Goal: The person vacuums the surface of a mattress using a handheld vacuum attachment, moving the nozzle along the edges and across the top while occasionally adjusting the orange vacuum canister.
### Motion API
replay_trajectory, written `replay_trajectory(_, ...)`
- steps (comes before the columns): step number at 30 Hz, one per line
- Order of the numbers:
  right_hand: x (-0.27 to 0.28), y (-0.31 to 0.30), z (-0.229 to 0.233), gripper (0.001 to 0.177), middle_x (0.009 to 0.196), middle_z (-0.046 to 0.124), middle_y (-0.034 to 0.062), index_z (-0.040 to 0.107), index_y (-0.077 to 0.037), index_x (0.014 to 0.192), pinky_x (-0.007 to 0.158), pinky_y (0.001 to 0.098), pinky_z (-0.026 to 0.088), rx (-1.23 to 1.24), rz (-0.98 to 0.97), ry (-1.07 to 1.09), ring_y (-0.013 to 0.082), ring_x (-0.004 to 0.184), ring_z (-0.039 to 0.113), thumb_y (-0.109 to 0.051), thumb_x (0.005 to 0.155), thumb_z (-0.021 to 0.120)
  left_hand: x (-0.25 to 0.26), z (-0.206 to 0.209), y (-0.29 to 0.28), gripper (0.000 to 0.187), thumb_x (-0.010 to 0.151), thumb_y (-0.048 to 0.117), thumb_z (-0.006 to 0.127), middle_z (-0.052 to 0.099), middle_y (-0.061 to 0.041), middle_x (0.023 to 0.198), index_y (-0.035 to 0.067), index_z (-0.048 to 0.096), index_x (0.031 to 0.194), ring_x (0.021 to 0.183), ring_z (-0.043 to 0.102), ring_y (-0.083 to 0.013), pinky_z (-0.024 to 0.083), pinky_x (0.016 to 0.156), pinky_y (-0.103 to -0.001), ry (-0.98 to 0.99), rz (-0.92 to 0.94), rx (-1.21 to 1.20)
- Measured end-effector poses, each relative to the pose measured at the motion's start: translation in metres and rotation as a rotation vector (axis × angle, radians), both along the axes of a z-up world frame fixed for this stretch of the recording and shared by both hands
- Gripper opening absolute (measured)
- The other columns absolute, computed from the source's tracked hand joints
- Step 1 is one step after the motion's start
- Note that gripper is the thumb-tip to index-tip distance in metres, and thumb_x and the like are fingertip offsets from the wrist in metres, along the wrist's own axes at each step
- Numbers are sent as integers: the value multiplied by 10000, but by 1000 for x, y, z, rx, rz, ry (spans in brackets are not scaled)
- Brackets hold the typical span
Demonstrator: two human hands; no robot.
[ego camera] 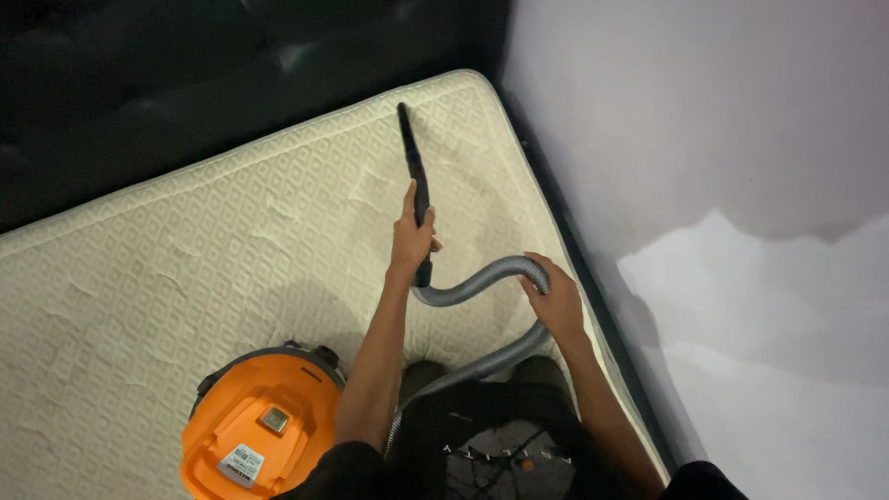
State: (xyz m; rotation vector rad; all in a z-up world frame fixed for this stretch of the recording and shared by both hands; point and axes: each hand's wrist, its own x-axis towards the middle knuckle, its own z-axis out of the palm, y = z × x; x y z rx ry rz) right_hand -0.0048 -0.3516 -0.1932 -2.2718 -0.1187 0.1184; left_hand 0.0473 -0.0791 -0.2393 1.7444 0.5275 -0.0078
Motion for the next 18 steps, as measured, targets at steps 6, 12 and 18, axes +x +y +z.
replay_trajectory(6, 4, -25, -17, 554, 803, 701, 121, 571, -153, 1208, 674, 463, 520, -248, -42, 85, 321, 745, 688, -228, 739, 855, -3, 15, -5, 669, 1018, 213, 628, 605, -86, 703, 271, 340, 1620, 466, 621, -185, 557, 459, -370, -156, -2, -327)
replay_trajectory(12, 3, -18, -12, 468, 864, 716, 65, 616, -180, 1175, 675, 451, 529, -226, -1, 53, 287, 777, 698, -191, 743, 795, -2, 38, -2, 731, 1017, 231, 615, 514, -51, 732, 306, 256, 1649, 506, 622, -164, 665, 552, -406, -143, -78, -487)
replay_trajectory(18, 7, -10, -1, 390, 858, 726, 40, 702, -176, 1060, 702, 423, 550, -279, 117, 37, 267, 764, 716, -245, 703, 841, -8, 49, -2, 699, 1018, 382, 481, 602, -90, 810, 302, 136, 1621, 471, 649, -221, 618, 505, -397, 20, -155, -515)
